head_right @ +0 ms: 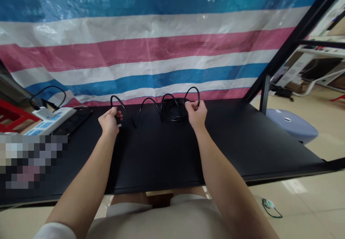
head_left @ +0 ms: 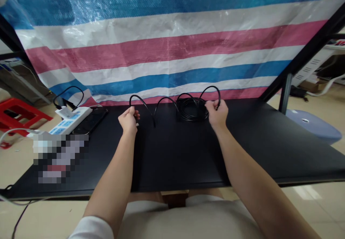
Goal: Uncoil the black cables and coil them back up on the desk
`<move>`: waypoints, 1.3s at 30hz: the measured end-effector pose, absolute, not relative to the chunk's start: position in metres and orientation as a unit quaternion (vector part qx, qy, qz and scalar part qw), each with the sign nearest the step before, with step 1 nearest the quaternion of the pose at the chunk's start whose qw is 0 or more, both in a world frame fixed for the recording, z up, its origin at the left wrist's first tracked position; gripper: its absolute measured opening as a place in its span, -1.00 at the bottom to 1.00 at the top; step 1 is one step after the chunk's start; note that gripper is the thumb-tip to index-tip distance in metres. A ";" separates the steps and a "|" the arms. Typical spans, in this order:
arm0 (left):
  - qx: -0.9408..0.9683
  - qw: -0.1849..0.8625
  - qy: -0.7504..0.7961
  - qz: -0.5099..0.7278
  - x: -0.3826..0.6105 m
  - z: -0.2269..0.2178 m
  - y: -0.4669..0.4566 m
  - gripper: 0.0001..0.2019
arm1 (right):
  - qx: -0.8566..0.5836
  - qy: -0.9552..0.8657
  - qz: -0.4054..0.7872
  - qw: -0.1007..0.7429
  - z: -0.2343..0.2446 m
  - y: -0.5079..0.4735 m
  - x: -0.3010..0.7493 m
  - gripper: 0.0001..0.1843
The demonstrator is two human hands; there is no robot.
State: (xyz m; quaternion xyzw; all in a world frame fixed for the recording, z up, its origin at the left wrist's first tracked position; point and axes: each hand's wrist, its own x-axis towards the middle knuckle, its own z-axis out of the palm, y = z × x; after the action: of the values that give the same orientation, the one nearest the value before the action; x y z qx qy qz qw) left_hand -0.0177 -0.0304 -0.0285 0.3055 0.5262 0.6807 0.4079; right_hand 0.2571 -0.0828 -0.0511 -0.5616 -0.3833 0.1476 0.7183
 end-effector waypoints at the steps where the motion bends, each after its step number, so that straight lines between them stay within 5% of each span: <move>1: 0.315 0.410 0.521 0.679 -0.017 -0.029 -0.031 -0.92 | -0.595 -0.417 0.111 0.678 -0.051 -0.085 0.252 -0.50; 5: 0.349 0.423 0.499 0.671 -0.016 -0.032 -0.030 -0.91 | -0.684 -0.508 0.027 0.523 -0.053 -0.087 0.239 -0.61; 9: 0.381 0.449 0.488 0.644 -0.014 -0.033 -0.032 -0.89 | -0.687 -0.544 0.006 0.483 -0.055 -0.085 0.239 -0.73; 21: 0.439 0.456 0.483 0.605 -0.008 -0.035 -0.035 -0.68 | -0.567 -0.528 0.050 0.630 -0.056 -0.089 0.236 -0.61; 29: 0.404 0.437 0.457 0.661 -0.004 -0.036 -0.037 -0.53 | -0.599 -0.545 0.009 0.587 -0.063 -0.083 0.225 -0.21; 34: 0.357 0.450 0.392 0.719 -0.001 -0.033 -0.038 -0.47 | -0.603 -0.513 -0.006 0.610 -0.058 -0.084 0.215 -0.55; 39: 0.355 0.484 0.415 0.684 -0.001 -0.030 -0.039 -0.48 | -0.558 -0.398 0.153 0.712 -0.054 -0.079 0.214 -0.49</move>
State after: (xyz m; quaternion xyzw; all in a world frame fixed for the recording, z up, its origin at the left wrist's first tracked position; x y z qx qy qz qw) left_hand -0.0013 -0.0393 -0.0303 0.3546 0.4149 0.6841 0.4839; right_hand 0.2141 -0.0791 -0.0540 -0.5579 -0.3982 0.1533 0.7118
